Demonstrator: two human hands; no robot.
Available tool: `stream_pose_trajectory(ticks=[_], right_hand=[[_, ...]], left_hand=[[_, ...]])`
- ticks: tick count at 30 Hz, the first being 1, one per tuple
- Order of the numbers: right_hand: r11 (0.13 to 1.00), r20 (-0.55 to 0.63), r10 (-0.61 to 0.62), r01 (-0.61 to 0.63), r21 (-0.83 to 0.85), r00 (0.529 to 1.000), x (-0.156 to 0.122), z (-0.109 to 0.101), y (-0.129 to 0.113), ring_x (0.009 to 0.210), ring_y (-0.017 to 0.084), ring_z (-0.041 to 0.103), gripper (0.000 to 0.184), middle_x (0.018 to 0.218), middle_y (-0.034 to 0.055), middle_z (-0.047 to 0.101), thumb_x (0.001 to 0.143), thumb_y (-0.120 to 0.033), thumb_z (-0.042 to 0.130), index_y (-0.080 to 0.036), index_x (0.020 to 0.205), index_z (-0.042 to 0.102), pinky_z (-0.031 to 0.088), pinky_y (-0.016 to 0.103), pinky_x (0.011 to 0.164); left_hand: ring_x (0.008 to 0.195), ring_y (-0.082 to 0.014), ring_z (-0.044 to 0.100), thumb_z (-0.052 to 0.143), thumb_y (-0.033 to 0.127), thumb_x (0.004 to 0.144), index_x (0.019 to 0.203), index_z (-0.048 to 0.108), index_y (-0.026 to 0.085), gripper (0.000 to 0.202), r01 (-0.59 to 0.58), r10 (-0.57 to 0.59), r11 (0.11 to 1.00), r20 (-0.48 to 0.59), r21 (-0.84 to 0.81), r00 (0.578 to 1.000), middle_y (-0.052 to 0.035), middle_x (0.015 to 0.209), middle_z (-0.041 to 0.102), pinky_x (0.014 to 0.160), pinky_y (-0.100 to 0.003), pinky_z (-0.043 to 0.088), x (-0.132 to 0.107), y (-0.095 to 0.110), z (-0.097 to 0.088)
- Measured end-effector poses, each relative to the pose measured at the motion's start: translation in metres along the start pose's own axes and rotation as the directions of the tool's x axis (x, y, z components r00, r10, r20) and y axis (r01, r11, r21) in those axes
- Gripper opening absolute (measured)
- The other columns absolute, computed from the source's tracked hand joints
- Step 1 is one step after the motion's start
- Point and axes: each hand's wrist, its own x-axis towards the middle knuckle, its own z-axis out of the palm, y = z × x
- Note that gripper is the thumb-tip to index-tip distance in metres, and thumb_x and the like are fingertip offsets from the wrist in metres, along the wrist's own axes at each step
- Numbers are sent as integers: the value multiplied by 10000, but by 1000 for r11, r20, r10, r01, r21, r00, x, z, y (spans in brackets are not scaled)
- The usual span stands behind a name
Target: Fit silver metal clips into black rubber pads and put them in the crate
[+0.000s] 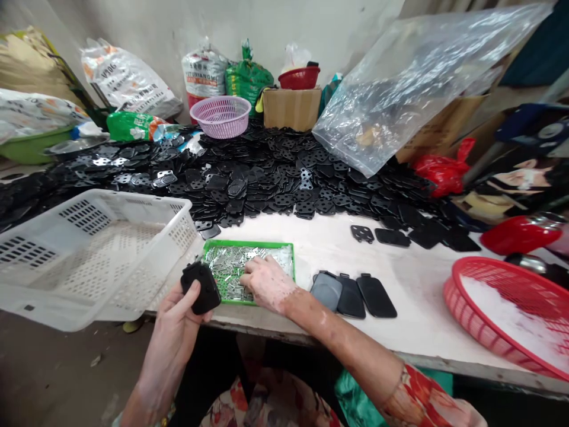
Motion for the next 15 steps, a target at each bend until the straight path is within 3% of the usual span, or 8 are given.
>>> stream_pose_trajectory(ticks=[4, 9, 15], right_hand=[[997, -7, 45, -46, -66, 999, 6, 2, -3, 880, 218, 547, 111, 915, 81, 632, 837, -81, 544, -152, 870, 623, 320, 340, 742], [992, -43, 122, -121, 35, 992, 7, 4, 4, 836, 186, 565, 199, 891, 56, 651, 862, -62, 499, -179, 964, 623, 345, 290, 710], [998, 0, -6, 6, 57, 1000, 3, -1, 9, 819, 198, 570, 190, 833, 71, 648, 831, -40, 522, -160, 872, 664, 386, 297, 715]], left_hand=[[591, -103, 495, 719, 321, 793, 931, 671, 182, 202, -4, 4, 1000, 12, 3, 1000, 1, 805, 614, 415, -208, 390, -2, 2, 1], [590, -109, 501, 708, 322, 803, 949, 659, 184, 207, -15, 14, 999, 5, 41, 1000, -1, 799, 616, 420, -210, 395, -2, 1, -3], [602, -119, 488, 669, 336, 836, 954, 653, 180, 196, -69, 64, 990, 48, 122, 997, -3, 786, 598, 423, -213, 393, -1, -3, -3]])
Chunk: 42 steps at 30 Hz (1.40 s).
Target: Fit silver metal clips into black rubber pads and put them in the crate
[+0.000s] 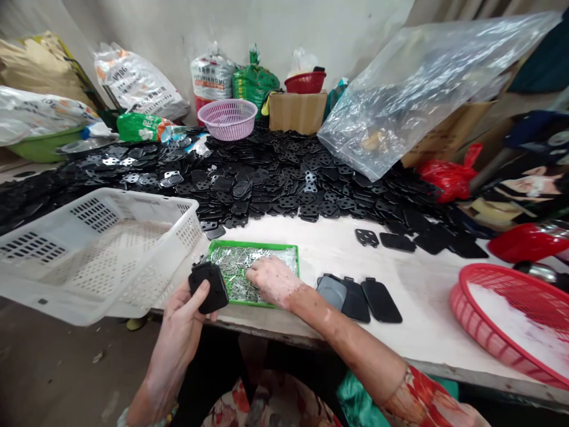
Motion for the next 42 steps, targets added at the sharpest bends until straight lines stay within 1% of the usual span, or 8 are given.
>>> stream_pose_trajectory(ticks=[5, 8, 11, 18, 25, 35, 38, 42], right_hand=[[686, -313, 317, 12, 728, 895, 2, -7, -6, 819, 169, 620, 156, 886, 48, 688, 874, -187, 578, -179, 964, 705, 484, 278, 721], [304, -234, 478, 91, 948, 847, 5, -13, -12, 785, 161, 636, 182, 845, 19, 699, 776, -257, 699, -186, 943, 722, 516, 274, 708], [185, -197, 493, 119, 976, 847, 5, -19, -19, 781, 152, 639, 183, 824, 12, 702, 739, -251, 726, -186, 910, 738, 520, 271, 734], [208, -246, 544, 155, 966, 803, 0, -21, -25, 729, 141, 634, 199, 786, 10, 695, 751, -235, 733, -171, 940, 730, 515, 252, 694], [698, -490, 249, 196, 689, 836, -5, -26, -14, 786, 154, 660, 137, 874, 55, 715, 889, -173, 612, -173, 948, 736, 511, 251, 724], [844, -534, 166, 160, 511, 829, -15, -18, -13, 817, 161, 644, 222, 919, 75, 702, 918, -113, 532, -164, 1065, 690, 523, 268, 753], [764, -516, 217, 185, 618, 829, -17, -28, -19, 829, 170, 650, 190, 918, 73, 709, 900, -157, 577, -172, 1036, 709, 526, 275, 766], [309, -249, 388, 129, 942, 887, -14, -40, -20, 722, 144, 639, 182, 803, 28, 701, 767, -235, 742, -155, 931, 733, 520, 241, 674]], left_hand=[[624, -129, 491, 661, 366, 838, 974, 648, 173, 236, 20, -22, 999, 41, 34, 999, -15, 802, 595, 421, -213, 399, -3, 0, 9], [596, -122, 482, 660, 373, 840, 971, 646, 178, 235, 47, -53, 996, 79, 74, 995, -5, 776, 584, 423, -216, 406, -7, -1, 18], [595, -123, 484, 659, 379, 841, 1003, 647, 180, 257, 64, -73, 993, 99, 94, 992, -8, 791, 587, 419, -217, 411, -9, -4, 26], [609, -122, 475, 632, 366, 861, 1005, 630, 178, 237, 92, -90, 996, 187, -4, 978, -6, 792, 578, 423, -212, 397, -10, -5, 33], [601, -109, 459, 608, 391, 878, 1025, 602, 199, 242, -10, -39, 962, 175, 272, 984, 15, 781, 560, 462, -205, 402, -7, -6, 24], [775, -186, 589, 665, 383, 826, 1088, 603, 219, 315, -50, 4, 870, 94, 491, 996, -39, 915, 652, 540, -226, 464, -9, -5, 24], [620, -138, 509, 641, 386, 847, 1022, 610, 216, 246, 37, -102, 949, 193, 313, 976, 1, 781, 580, 436, -211, 398, -10, 1, 26], [511, -82, 368, 597, 338, 888, 937, 618, 187, 160, 136, -142, 990, 342, 40, 929, 42, 660, 432, 392, -194, 322, -14, 9, 30]])
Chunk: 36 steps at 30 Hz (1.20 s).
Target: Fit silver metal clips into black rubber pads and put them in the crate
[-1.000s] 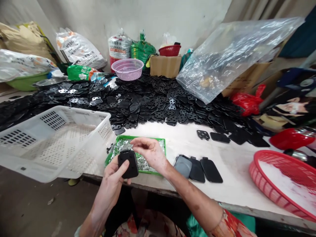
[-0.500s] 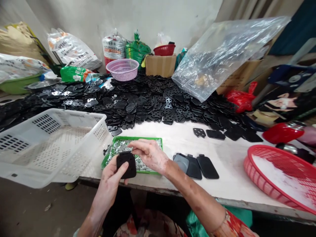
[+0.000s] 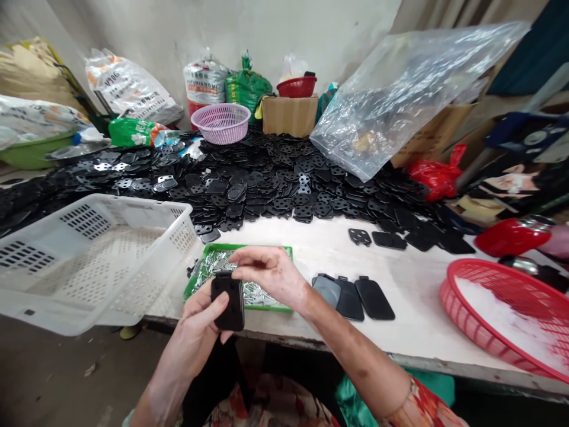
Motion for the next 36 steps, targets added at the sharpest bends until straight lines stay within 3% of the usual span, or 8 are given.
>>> stream_pose_trajectory(ticks=[6, 9, 13, 19, 26, 29, 31, 36], right_hand=[[957, 123, 216, -235, 169, 969, 7, -2, 4, 612, 99, 568, 190, 699, 0, 653, 693, -249, 783, -128, 828, 728, 468, 214, 598], [979, 73, 157, -165, 123, 985, 10, 3, 6, 586, 102, 557, 130, 632, -10, 619, 735, -251, 749, -131, 747, 700, 456, 217, 584], [998, 26, 36, -35, -54, 999, 13, 13, 2, 557, 85, 544, 96, 777, 10, 622, 794, -226, 707, -144, 745, 714, 439, 213, 531], [816, 15, -288, 253, -520, 958, 13, 35, -2, 771, 118, 594, 138, 865, 22, 628, 889, -170, 632, -184, 808, 743, 459, 228, 706], [860, 79, -214, 226, -457, 974, 20, 17, 8, 811, 144, 630, 193, 943, 42, 686, 931, -230, 575, -192, 1013, 745, 474, 250, 713], [678, 203, 9, 143, -721, 979, 17, 7, 21, 763, 158, 612, 149, 876, 40, 687, 902, -222, 607, -197, 917, 753, 438, 259, 659], [516, 320, 125, 214, -830, 939, 13, 9, 28, 793, 179, 601, 114, 887, 58, 670, 880, -231, 634, -186, 886, 739, 413, 262, 646], [306, 351, 168, 290, -907, 921, 4, 28, 39, 805, 185, 577, 140, 898, 72, 634, 875, -121, 551, -168, 858, 682, 372, 269, 633]], left_hand=[[566, -89, 479, 620, 336, 885, 1032, 643, 173, 220, 1, 1, 1000, -82, 15, 997, 5, 759, 548, 423, -199, 383, -4, -3, 0], [670, -166, 615, 574, 408, 905, 1081, 645, 174, 301, 9, -28, 987, -119, -158, 993, -64, 908, 651, 424, -231, 425, -3, -4, -3], [843, -282, 695, 580, 452, 889, 1167, 651, 184, 392, 116, -127, 903, 1, -414, 992, -123, 1045, 707, 469, -278, 487, -3, -1, -12], [1046, -225, 655, 717, 272, 794, 994, 729, 202, 212, 101, -151, 784, -31, -613, 988, -60, 1120, 726, 938, -374, 511, -4, -11, -30], [1119, -268, 634, 703, 416, 807, 1198, 657, 192, 453, 24, -52, 754, -24, -656, 998, -98, 1179, 706, 950, -380, 513, -2, -6, -48], [1055, -274, 671, 725, 442, 781, 1194, 661, 188, 489, -9, -49, 747, -69, -665, 996, -98, 1145, 723, 922, -382, 536, -1, -2, -57], [992, -268, 693, 737, 452, 766, 1153, 684, 173, 481, -21, -71, 745, -111, -666, 991, -108, 1107, 735, 907, -383, 545, -1, -2, -58], [961, -242, 694, 626, 444, 862, 1108, 706, 132, 406, -21, -129, 728, -167, -686, 977, -131, 1078, 737, 896, -371, 547, -2, -2, -48]])
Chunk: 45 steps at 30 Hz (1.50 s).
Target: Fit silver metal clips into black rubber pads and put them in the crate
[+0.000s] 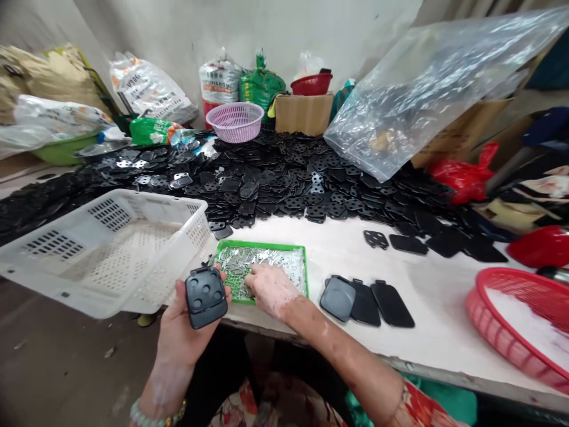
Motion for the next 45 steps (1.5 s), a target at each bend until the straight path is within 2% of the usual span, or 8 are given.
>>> stream_pose_trajectory(ticks=[12, 19, 24, 28, 32, 38, 42, 45], right_hand=[[954, -131, 91, -49, 295, 987, -3, -5, 19, 691, 148, 581, 269, 787, 45, 658, 804, -23, 494, -170, 720, 704, 383, 254, 593], [408, -210, 293, 77, 910, 933, -2, -23, 18, 637, 148, 620, 166, 796, 37, 713, 794, -290, 696, -156, 885, 735, 514, 258, 595], [849, -260, 211, -45, 527, 942, -6, -21, 28, 802, 162, 634, 207, 908, 63, 702, 890, -146, 548, -178, 903, 752, 486, 261, 705], [975, -134, 43, -13, 220, 990, -6, -12, 18, 865, 163, 611, 219, 997, 56, 665, 895, -117, 542, -199, 960, 734, 431, 253, 718], [980, -15, -144, 145, 136, 989, 1, -2, 5, 806, 157, 579, 165, 891, 36, 634, 896, -146, 557, -200, 904, 712, 367, 254, 635], [990, -25, -100, 102, 94, 995, 2, 5, 10, 691, 135, 517, 170, 828, 36, 599, 880, -99, 518, -169, 805, 655, 312, 259, 584], [923, -183, 15, 57, 381, 983, -2, 0, 14, 727, 130, 536, 154, 807, 15, 614, 850, -71, 540, -172, 809, 649, 362, 237, 636], [677, -185, 167, 24, 736, 969, -2, -6, 12, 657, 123, 561, 103, 731, -6, 620, 850, -115, 554, -168, 797, 626, 419, 229, 610]], left_hand=[[870, -235, 680, 619, 494, 854, 1125, 697, 143, 451, 32, -37, 999, 132, 39, 991, -114, 1050, 720, 827, -383, 546, -4, -10, 10], [868, -234, 681, 577, 503, 878, 1135, 685, 132, 464, 74, -85, 994, 163, 76, 983, -123, 1062, 716, 808, -380, 547, -6, -20, 11], [898, -246, 677, 650, 488, 829, 1149, 684, 143, 472, 41, -50, 997, 137, 67, 989, -120, 1087, 711, 828, -378, 546, -6, -8, 5], [885, -239, 664, 653, 491, 824, 1165, 677, 131, 497, 43, -47, 999, 147, 31, 988, -127, 1062, 703, 808, -362, 543, -8, -5, 4], [857, -228, 657, 645, 507, 825, 1158, 679, 128, 506, 59, -60, 998, 151, 11, 987, -131, 1037, 699, 773, -351, 541, -10, -9, 7], [871, -228, 665, 647, 496, 828, 1149, 684, 142, 479, 42, -42, 999, 115, 10, 992, -122, 1059, 704, 796, -356, 543, -9, -4, 0], [897, -237, 681, 635, 483, 844, 1136, 694, 154, 444, 29, -36, 998, 127, 55, 991, -112, 1087, 716, 827, -368, 546, -8, -6, -4], [891, -243, 693, 674, 469, 818, 1126, 699, 153, 442, 24, -35, 995, 110, 96, 993, -111, 1089, 723, 826, -367, 553, -8, -12, -1]])
